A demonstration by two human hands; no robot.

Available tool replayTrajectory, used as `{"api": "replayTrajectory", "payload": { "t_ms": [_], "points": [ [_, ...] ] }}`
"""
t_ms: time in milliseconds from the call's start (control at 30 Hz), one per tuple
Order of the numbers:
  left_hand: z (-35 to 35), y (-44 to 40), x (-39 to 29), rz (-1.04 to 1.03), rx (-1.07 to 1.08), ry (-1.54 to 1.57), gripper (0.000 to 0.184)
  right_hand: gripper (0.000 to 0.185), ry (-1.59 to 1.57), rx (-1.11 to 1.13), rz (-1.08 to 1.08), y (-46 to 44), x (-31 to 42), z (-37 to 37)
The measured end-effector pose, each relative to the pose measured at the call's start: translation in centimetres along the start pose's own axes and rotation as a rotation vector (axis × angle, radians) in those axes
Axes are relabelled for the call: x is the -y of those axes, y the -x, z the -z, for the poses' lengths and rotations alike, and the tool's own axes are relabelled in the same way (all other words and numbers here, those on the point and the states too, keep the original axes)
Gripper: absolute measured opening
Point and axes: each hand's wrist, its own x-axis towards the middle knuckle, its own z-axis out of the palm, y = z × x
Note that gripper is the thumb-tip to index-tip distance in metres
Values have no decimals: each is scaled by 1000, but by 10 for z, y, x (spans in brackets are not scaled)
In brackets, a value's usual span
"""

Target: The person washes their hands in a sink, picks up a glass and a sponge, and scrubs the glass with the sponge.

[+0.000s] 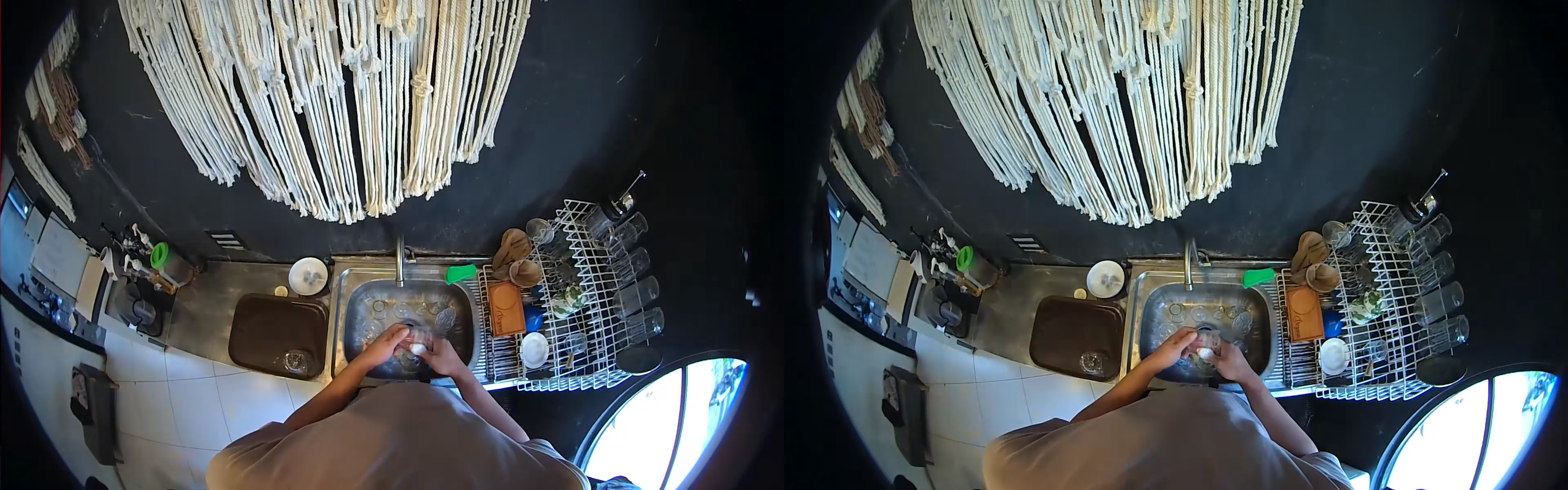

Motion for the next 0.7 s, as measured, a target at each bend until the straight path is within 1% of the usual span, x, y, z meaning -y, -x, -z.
{"api": "replayTrajectory", "payload": {
  "t_ms": [33, 133, 167, 200, 267, 300, 333, 400, 433, 500, 533, 600, 667, 700],
  "points": [
    [1, 5, -7, -26, 79, -56, 43, 30, -210, 55, -74, 1, -9, 2],
    [-8, 17, -31, -3, 113, -51, 44, 30, -242, 52, -33, 3, -37, 5],
    [-11, 14, -25, 137, 17, 45, 47, 30, -183, 42, -48, 1, -42, 6],
    [-5, 11, -24, 130, 13, 49, 47, 30, -176, 47, -46, 0, -47, 8],
    [11, 10, -26, 494, 233, 432, 52, 32, 233, -43, 225, 2, -16, 10],
    [11, 9, -24, 491, 234, 434, 52, 34, 281, -64, 246, -7, -47, 4],
    [6, 10, -33, 462, 153, 369, 55, 34, 283, -64, 245, -9, -50, 3],
    [0, 13, -47, 404, -7, 237, 65, 36, 310, -129, 254, -14, -49, 2],
    [6, 9, -37, 404, -7, 236, 65, 40, 284, -170, 261, -12, -20, 2],
    [23, -1, -7, 354, 19, 272, 60, 41, 278, -172, 252, -17, -14, 0],
    [23, 0, -12, 354, 20, 267, 60, 42, 274, -175, 244, -19, -13, -2],
    [22, 1, -24, 364, -64, 322, 55, 43, 296, -182, 214, -23, -12, -7],
    [27, -2, -28, 363, -35, 359, 53, 43, 412, -215, 330, -25, -8, -9],
    [29, -3, -29, 362, -8, 403, 51, 42, 409, -209, 369, -26, -5, -7]
  ]
}}
